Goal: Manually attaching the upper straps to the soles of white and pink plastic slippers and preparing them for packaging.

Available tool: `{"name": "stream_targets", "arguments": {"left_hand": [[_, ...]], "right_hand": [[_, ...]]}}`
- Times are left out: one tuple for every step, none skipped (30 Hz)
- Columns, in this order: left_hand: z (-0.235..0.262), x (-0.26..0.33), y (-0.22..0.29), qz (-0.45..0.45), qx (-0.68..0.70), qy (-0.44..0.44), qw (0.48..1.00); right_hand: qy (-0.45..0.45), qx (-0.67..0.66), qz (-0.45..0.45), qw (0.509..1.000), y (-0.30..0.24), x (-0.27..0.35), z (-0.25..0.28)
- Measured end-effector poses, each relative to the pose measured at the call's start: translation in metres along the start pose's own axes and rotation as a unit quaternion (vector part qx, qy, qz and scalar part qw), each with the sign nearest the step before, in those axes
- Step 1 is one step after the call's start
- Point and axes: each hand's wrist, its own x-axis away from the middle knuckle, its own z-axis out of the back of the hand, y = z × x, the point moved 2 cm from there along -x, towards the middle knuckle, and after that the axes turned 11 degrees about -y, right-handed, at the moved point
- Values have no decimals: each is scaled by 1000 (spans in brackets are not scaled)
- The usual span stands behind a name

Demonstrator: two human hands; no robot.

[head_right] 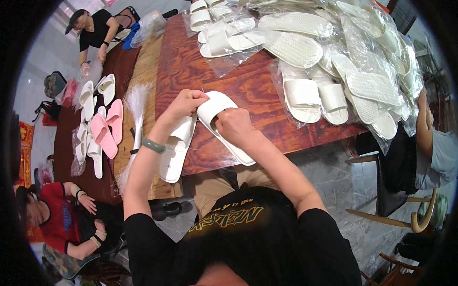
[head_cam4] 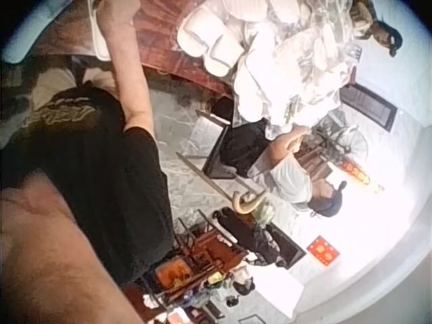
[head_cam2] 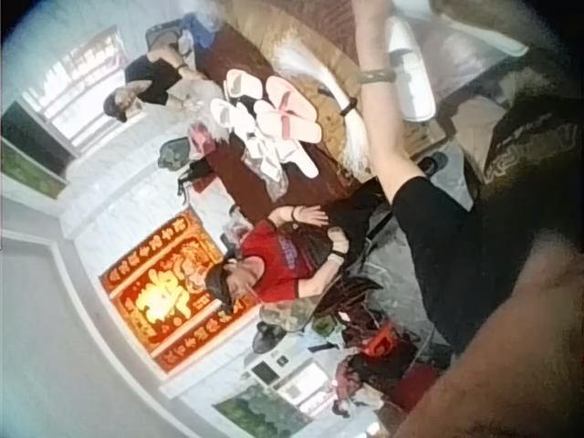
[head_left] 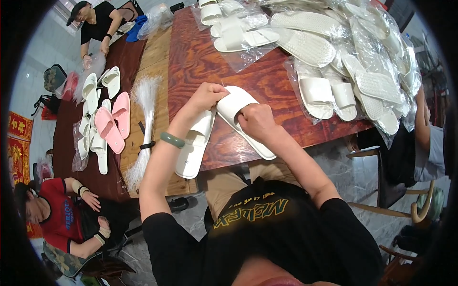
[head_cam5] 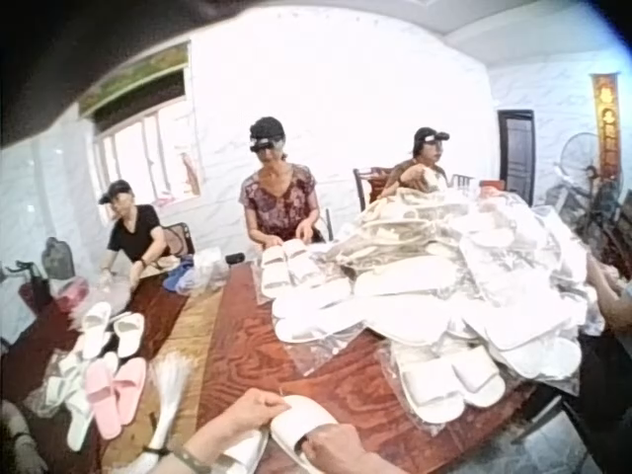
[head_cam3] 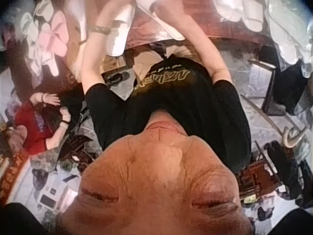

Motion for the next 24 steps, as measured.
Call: {"name": "stream_targets", "arguments": {"left_hand": [[0,2,0,-17,-12,48,999],[2,6,0,-33,-22,99,994],[4,8,0,-31,-20,103,994],[6,12,3,-73,9,132,988],[8,16,4,-113,39,162,980],[9,18,2,-110,42,167,979],[12,20,2,-116,1,181,977],[12,20,3,-122,-41,192,973],[12,21,3,-128,-83,203,967],[11,22,2,-135,-84,202,966],[11,22,0,-133,-84,204,966],[12,18,-2,-128,-86,201,967],[11,18,0,-122,-88,200,968],[11,20,2,-120,-88,201,968],[9,23,2,-106,-80,184,974],[8,28,2,-89,-69,171,979],[8,33,3,-84,-68,175,979],[6,35,3,-95,-18,158,983],[3,37,1,-104,34,139,984],[4,38,-1,-98,37,137,985],[8,38,-4,-109,95,94,985],[9,38,-5,-120,153,51,980],[10,39,-7,-114,156,47,980],[11,40,-8,-115,170,46,978]], "right_hand": [[0,0,1,1000,-2,2,5],[-6,-30,11,999,-6,5,14],[-12,-61,20,998,-9,8,23],[-53,-51,8,997,-9,11,34],[-57,-54,11,997,-13,9,44],[-38,-68,-1,997,-15,3,54],[-17,-81,-14,996,-15,-3,59],[18,-95,4,995,-15,-15,58],[53,-110,22,992,-14,-32,55],[74,-113,43,990,-12,-50,44],[98,-116,64,986,-8,-65,33],[97,-117,63,986,-4,-77,25],[38,-215,51,975,-2,-90,16],[-22,-310,39,950,1,-97,7],[-22,-312,39,949,6,-98,3],[-64,-378,-7,924,7,-101,-2],[-104,-439,-55,891,8,-102,-8],[-117,-454,-54,881,8,-102,-12],[-120,-458,-58,879,9,-102,-16],[-85,-413,-16,907,10,-103,-17],[-49,-365,25,929,11,-102,-18],[-51,-368,18,928,9,-101,-19],[-58,-396,15,916,7,-101,-20],[-64,-424,12,903,5,-101,-21]]}}
